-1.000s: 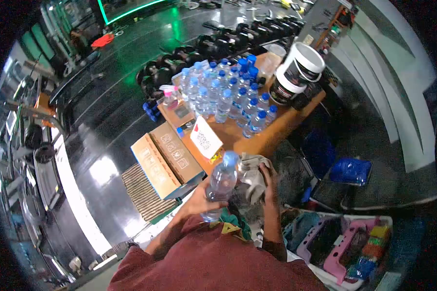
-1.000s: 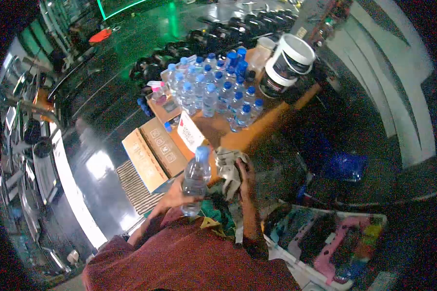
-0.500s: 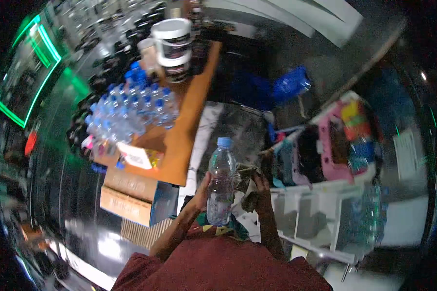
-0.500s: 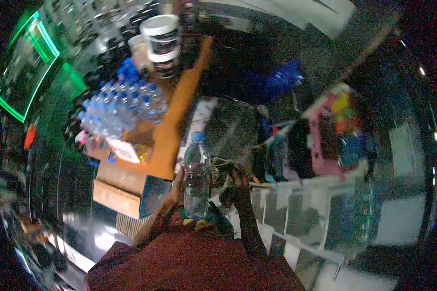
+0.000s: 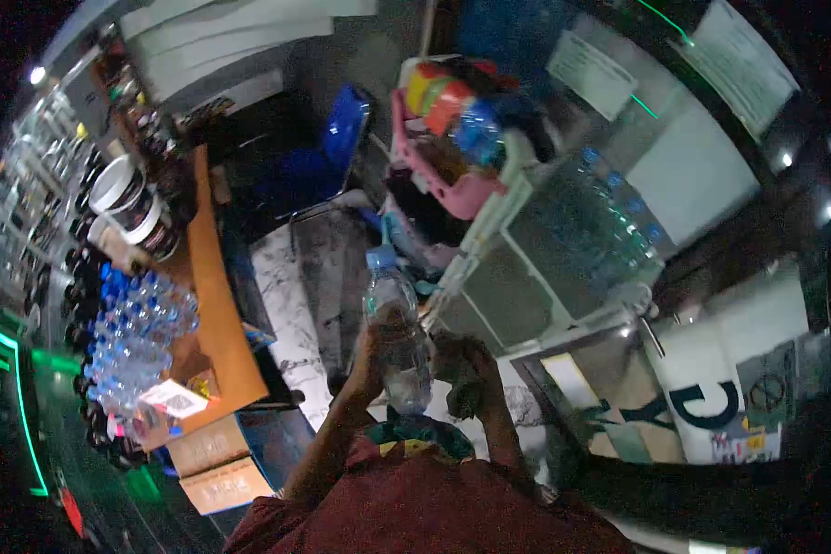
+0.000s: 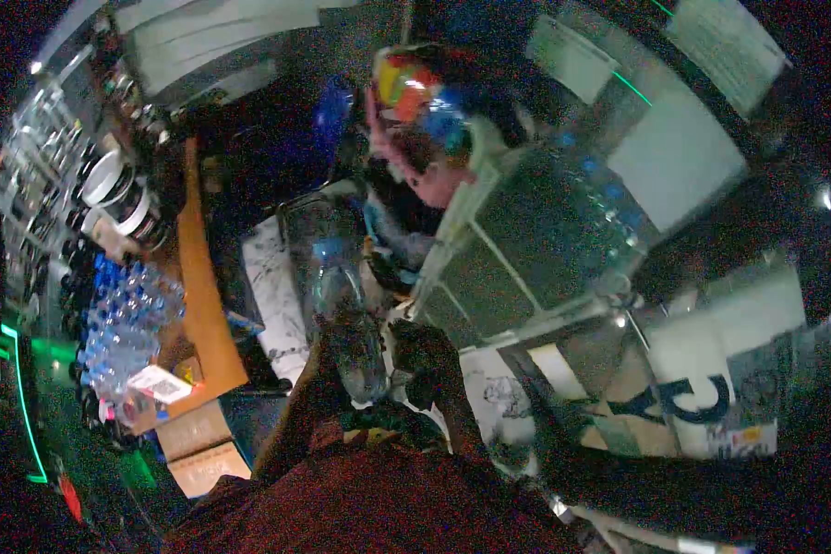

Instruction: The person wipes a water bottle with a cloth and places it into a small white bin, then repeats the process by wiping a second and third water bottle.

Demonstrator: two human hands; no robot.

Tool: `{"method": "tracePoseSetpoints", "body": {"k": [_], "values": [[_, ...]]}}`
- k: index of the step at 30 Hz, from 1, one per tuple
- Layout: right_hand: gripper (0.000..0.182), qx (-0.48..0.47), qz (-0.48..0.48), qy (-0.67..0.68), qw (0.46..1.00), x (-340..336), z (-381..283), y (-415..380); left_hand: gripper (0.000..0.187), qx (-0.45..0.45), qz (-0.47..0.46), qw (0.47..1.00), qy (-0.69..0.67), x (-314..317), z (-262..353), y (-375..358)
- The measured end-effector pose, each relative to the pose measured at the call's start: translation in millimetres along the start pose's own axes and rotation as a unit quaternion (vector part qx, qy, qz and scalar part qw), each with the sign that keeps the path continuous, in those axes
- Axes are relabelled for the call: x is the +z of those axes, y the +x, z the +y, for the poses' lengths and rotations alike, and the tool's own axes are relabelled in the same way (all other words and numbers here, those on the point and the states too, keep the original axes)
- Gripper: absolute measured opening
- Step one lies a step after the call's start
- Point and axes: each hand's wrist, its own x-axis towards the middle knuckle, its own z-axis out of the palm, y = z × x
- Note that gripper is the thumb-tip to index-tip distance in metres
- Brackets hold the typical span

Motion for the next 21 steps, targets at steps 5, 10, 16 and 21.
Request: {"method": "tracePoseSetpoints", "body": {"k": [5,10,16,21], "values": [[0.038,-0.033,0.104,0.133,0.985,-48.7,15.6,-27.3,0.071,0.048,0.051,0.978,0.198,33.3,-4.1,38.3],[0.042,-0.043,0.143,0.250,0.957,-77.2,8.7,-23.2,0.072,0.092,0.001,0.982,0.167,99.8,38.8,62.2],[0.043,-0.100,0.135,0.380,0.909,-64.7,-39.4,7.9,0.065,0.291,-0.199,0.894,0.276,184.5,93.2,145.0],[0.040,-0.184,0.289,0.280,0.897,-86.0,-48.7,73.3,0.058,0.353,-0.217,0.800,0.434,228.0,98.8,201.6]]}}
